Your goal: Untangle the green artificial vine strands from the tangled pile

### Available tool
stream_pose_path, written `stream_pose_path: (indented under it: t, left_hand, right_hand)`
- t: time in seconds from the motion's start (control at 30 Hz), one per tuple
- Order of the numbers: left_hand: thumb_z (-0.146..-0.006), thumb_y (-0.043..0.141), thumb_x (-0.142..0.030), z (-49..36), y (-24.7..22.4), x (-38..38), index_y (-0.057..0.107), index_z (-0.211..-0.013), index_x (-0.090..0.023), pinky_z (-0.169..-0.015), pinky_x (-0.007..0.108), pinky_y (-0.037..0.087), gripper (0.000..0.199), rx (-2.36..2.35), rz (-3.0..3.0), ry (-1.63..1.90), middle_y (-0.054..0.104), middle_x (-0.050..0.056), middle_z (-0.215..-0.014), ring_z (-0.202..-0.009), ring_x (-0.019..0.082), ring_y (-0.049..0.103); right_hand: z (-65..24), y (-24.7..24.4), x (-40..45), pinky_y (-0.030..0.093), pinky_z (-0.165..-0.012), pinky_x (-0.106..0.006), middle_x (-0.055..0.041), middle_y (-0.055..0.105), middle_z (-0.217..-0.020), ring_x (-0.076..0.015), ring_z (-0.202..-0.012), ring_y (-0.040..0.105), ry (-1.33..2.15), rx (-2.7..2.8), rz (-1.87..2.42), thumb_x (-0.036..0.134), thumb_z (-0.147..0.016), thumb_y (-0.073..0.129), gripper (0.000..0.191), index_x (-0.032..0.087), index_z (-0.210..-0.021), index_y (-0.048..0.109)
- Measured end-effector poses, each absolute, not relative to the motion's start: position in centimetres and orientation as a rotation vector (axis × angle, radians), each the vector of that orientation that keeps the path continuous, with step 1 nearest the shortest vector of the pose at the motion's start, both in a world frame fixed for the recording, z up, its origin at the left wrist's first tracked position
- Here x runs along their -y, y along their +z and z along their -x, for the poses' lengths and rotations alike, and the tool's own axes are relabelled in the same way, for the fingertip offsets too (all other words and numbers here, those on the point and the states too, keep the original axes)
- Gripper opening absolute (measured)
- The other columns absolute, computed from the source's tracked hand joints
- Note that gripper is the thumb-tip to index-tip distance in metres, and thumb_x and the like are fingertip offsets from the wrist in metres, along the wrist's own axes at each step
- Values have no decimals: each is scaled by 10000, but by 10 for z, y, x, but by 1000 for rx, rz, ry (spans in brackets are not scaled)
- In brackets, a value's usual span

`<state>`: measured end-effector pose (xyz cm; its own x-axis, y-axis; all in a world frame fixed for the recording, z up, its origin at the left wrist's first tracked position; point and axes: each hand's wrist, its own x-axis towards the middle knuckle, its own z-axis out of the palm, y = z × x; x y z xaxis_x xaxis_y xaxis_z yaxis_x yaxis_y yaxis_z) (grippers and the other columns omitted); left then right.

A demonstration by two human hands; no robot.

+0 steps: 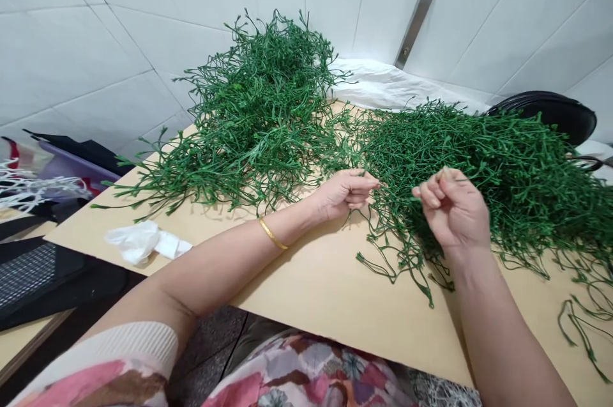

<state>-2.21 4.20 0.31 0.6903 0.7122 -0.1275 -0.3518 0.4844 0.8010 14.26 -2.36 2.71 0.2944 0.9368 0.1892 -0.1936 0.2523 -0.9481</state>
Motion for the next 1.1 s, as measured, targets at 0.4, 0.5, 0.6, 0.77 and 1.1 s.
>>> stream_pose_path:
  t: [0.4,0.5,0.6,0.77,1.1]
  left_hand:
    - [-681,588,-209,20,7,-24,493,-563,-137,-451,220,181,167,-846,-1288,914,373,-50,-492,-453,36,268]
    - [-678,586,-221,20,9,-21,503,-537,-133,-477,223,206,185,-824,-1360,929,374,-47,-496,-483,45,281]
    - [-665,598,-241,18,5,-21,517,-536,-130,-477,220,219,189,-763,-1334,912,365,-46,-490,-483,47,292]
    - [-640,592,-208,13,-3,-21,470,-549,-140,-450,210,252,166,-684,-1034,858,411,-38,-497,-424,39,350]
    - [-665,629,-373,22,6,-28,472,-553,-146,-396,211,106,297,-787,-1272,727,278,-76,-423,-379,23,205]
  right_hand:
    - [-166,38,38,313,-553,-291,-30,572,-586,-139,-526,460,-265,1555,1971,343,-802,480,248,184,-648,593]
    - [-150,44,46,357,-632,-301,-52,627,-706,-166,-661,536,-434,1694,1742,325,-829,456,233,187,-728,614]
    - [-127,36,47,358,-825,-373,-83,635,-934,-220,-899,545,-498,1961,1512,305,-811,499,229,181,-975,598]
    - [-107,4,36,349,-839,-349,-121,601,-966,-200,-880,516,-433,2171,1513,168,-862,357,336,80,-1160,484]
    - [-119,-1,31,264,-602,-295,-27,493,-592,-147,-541,370,-658,2205,1495,215,-881,353,261,167,-706,541]
